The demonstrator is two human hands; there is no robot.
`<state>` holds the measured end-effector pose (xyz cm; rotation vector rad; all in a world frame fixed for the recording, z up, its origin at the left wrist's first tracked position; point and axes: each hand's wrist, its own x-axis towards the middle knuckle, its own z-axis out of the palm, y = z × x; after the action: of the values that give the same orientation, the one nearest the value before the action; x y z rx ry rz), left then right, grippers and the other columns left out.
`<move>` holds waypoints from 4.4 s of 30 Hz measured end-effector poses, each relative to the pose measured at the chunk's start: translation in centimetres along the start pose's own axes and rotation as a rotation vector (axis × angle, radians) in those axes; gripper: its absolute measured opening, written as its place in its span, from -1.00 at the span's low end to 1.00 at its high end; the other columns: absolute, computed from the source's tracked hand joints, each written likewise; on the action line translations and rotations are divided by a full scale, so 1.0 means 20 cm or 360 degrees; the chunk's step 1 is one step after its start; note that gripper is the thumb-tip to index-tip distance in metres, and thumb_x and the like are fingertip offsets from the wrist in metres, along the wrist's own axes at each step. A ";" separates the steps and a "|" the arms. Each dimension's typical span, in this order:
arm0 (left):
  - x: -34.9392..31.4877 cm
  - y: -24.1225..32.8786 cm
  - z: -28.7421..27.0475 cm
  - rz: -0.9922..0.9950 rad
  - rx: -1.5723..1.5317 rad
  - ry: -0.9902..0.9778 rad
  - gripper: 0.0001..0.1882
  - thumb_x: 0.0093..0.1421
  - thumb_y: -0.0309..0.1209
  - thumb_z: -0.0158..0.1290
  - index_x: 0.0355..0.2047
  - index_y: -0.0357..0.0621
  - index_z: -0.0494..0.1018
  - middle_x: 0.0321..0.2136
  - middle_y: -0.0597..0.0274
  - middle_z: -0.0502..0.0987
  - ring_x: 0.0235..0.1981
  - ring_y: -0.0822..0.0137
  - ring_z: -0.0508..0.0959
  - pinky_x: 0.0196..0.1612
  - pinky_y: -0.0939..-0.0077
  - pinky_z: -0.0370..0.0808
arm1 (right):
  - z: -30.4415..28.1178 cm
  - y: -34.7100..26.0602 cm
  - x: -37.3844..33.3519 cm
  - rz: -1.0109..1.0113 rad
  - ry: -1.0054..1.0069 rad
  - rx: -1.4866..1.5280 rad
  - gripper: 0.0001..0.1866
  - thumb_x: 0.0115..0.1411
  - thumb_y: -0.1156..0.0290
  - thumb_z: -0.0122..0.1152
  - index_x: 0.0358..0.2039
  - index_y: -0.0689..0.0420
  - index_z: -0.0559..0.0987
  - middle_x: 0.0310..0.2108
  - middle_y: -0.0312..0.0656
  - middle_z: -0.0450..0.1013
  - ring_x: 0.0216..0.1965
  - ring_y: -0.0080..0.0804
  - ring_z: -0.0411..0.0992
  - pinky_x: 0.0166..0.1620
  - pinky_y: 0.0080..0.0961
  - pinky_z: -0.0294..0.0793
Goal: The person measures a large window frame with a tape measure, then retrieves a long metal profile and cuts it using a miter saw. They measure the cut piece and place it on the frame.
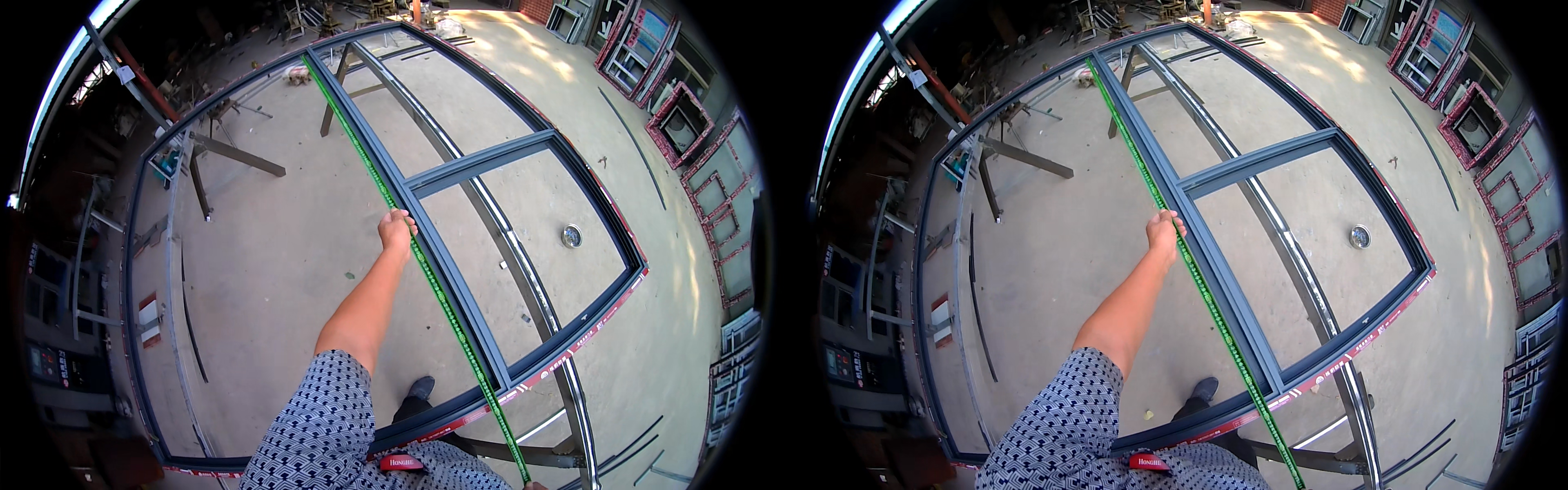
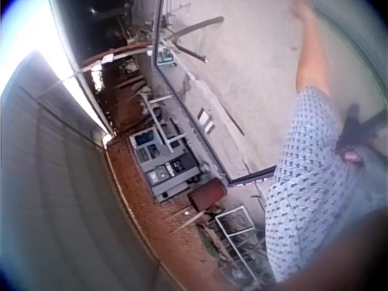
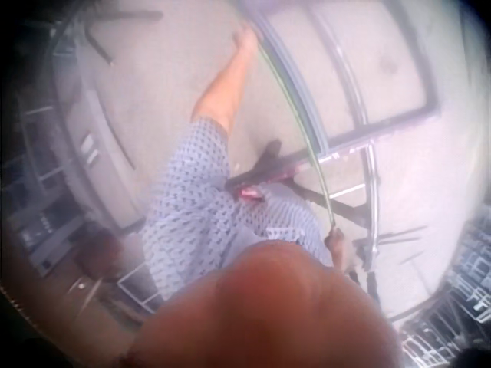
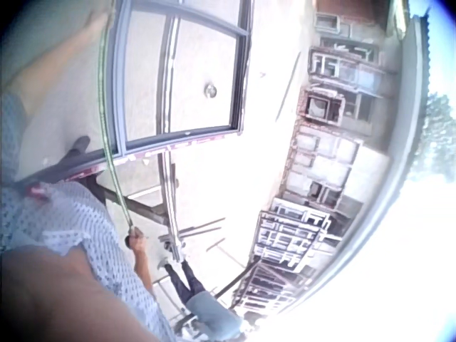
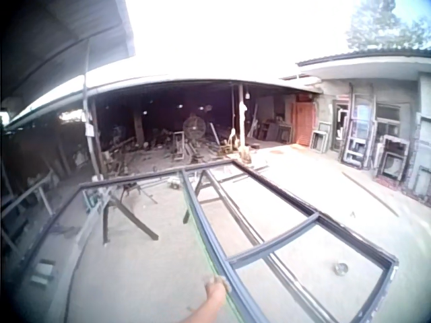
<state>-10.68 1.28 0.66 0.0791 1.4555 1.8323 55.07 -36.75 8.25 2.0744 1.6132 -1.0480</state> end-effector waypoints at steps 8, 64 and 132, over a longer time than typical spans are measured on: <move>0.12 -0.05 -0.03 -0.0013 0.0027 0.0003 -0.72 0.44 -0.30 -0.20 -0.31 -0.22 0.39 -0.53 0.21 0.41 -0.55 0.34 0.43 -0.45 0.39 0.46 | -0.03 -0.36 0.07 -0.0017 0.0044 -0.0014 -0.49 0.33 0.02 -0.04 -0.23 0.30 0.56 -0.31 0.17 0.55 -0.20 0.18 0.50 -0.11 -0.04 0.46; 0.33 -0.05 0.01 0.0022 -0.0101 -0.0109 -0.68 0.49 -0.19 -0.26 -0.32 -0.11 0.33 -0.52 0.27 0.44 -0.54 0.39 0.42 -0.39 0.43 0.49 | 0.10 -0.51 0.32 -0.0332 0.0300 0.0180 -0.66 0.34 0.18 0.07 -0.42 0.20 0.55 -0.57 -0.04 0.46 -0.51 -0.17 0.41 -0.40 -0.13 0.39; 0.58 -0.18 -0.01 0.0121 0.0512 0.0017 -0.65 0.36 -0.25 -0.02 -0.51 -0.16 0.26 -0.56 0.32 0.26 -0.61 0.45 0.24 -0.56 0.42 0.25 | 0.00 -0.70 0.32 -0.0327 0.0383 0.0177 -0.65 0.36 0.34 0.04 -0.54 0.25 0.52 -0.61 -0.02 0.42 -0.57 -0.15 0.42 -0.42 -0.28 0.38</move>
<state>-17.00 8.16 -7.18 0.2874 1.7651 1.6432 42.68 -27.74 6.31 2.2152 1.9618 -1.0035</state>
